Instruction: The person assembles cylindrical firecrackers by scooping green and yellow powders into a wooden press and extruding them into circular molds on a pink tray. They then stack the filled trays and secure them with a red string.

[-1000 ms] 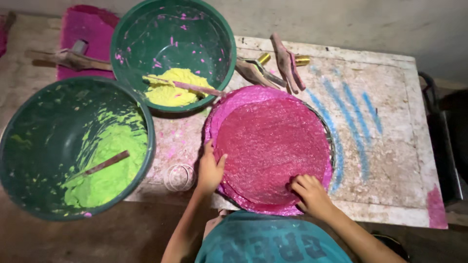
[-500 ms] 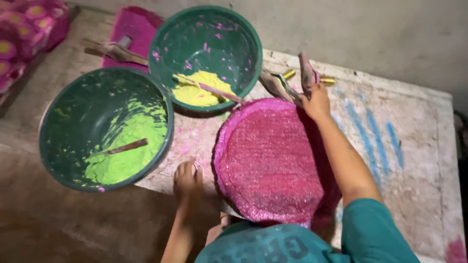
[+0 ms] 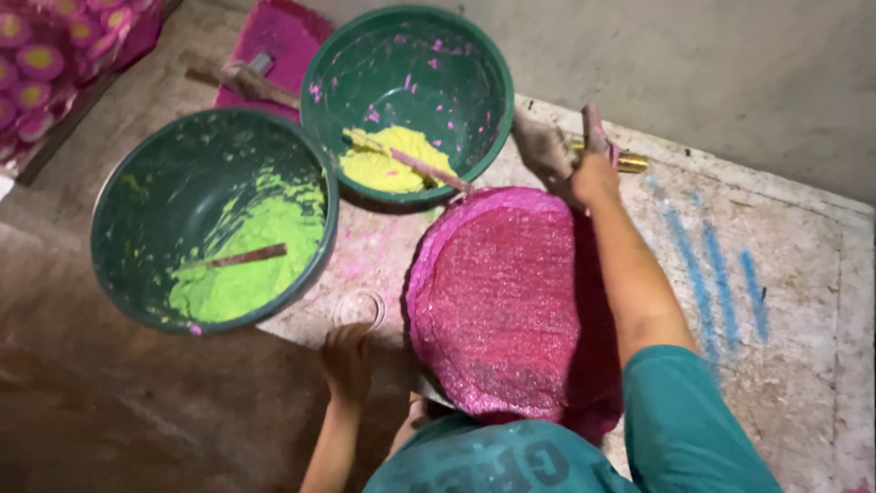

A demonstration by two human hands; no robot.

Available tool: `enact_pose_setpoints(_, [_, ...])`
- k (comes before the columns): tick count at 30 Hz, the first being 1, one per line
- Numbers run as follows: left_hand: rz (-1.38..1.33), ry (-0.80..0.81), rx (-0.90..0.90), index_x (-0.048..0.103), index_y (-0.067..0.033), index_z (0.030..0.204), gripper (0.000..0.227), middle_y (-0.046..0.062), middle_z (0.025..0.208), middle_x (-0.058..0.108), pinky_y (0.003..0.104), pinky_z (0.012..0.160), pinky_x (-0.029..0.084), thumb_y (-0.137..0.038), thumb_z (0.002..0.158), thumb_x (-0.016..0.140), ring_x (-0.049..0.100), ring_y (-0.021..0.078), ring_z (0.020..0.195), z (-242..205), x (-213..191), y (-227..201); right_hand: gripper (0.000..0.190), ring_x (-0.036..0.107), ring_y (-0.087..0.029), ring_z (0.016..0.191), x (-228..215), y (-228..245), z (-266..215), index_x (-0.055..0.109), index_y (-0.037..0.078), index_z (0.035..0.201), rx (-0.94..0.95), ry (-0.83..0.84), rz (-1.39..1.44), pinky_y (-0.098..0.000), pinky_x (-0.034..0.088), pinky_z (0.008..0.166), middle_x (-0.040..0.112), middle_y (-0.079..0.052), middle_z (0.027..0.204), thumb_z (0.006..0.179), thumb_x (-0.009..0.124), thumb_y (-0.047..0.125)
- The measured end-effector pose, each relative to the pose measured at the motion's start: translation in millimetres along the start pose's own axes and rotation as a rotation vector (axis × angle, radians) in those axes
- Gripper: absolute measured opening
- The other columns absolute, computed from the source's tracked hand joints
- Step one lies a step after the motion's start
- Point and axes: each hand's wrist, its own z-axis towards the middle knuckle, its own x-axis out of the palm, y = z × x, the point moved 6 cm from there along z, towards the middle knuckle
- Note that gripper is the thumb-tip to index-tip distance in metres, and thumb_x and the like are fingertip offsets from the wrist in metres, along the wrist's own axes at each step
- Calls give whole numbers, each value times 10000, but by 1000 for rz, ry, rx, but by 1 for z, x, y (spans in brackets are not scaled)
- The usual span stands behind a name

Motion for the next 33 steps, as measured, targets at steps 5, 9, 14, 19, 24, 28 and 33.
enact_pose_setpoints(5, [-130,-179,-15,747,-58,1037,172,130,1040,743,433,887,531,-145,945,632,693,349,982,19,-9,-10,434,573,-266,698,-27,-32,3,681,18,971,66,-58,819,-425,451,645,623,-100,783,1121,612,420])
enact_pose_setpoints(9, [-150,17,164,767,-103,1087,202,89,1083,773,474,959,469,-132,935,637,696,297,1053,22,-3,-62,270,547,-201,637,-53,-43,-35,658,49,1000,-47,32,1079,-314,377,512,609,-84,787,1057,668,312])
enact_pose_setpoints(14, [-185,335,393,754,-178,1159,275,49,1150,783,477,1120,384,-118,912,648,687,260,1218,34,16,-151,357,648,-175,731,-95,-26,-129,649,32,1214,-100,364,1538,-290,522,605,679,-102,916,1064,527,331])
enact_pose_setpoints(19, [-226,76,622,555,-84,1399,657,271,1406,620,509,1108,316,-269,797,741,594,419,1286,53,-45,-221,373,694,-221,692,-149,12,-218,616,-46,1147,-171,635,1270,-338,568,621,714,-151,873,1015,543,295])
enact_pose_setpoints(24, [-290,561,229,491,66,1339,708,183,1187,687,466,1046,466,-243,787,809,668,371,1114,79,-64,-254,306,678,-238,632,-187,76,-318,782,-1,1009,-525,816,419,-370,560,563,761,-97,729,918,721,285])
enact_pose_setpoints(28, [-1330,1337,409,679,6,1186,329,187,1115,714,365,949,536,-233,967,736,674,344,1070,49,-94,-302,513,656,-330,662,-239,179,-383,640,59,892,-1157,436,89,-422,517,581,639,-120,718,787,785,539])
enact_pose_setpoints(33, [-723,1066,789,634,-152,1219,502,140,951,738,439,767,542,-353,778,768,721,380,929,55,-150,-223,413,643,-341,753,-246,270,-392,632,45,972,-1711,400,74,-438,493,620,625,-113,811,864,689,439])
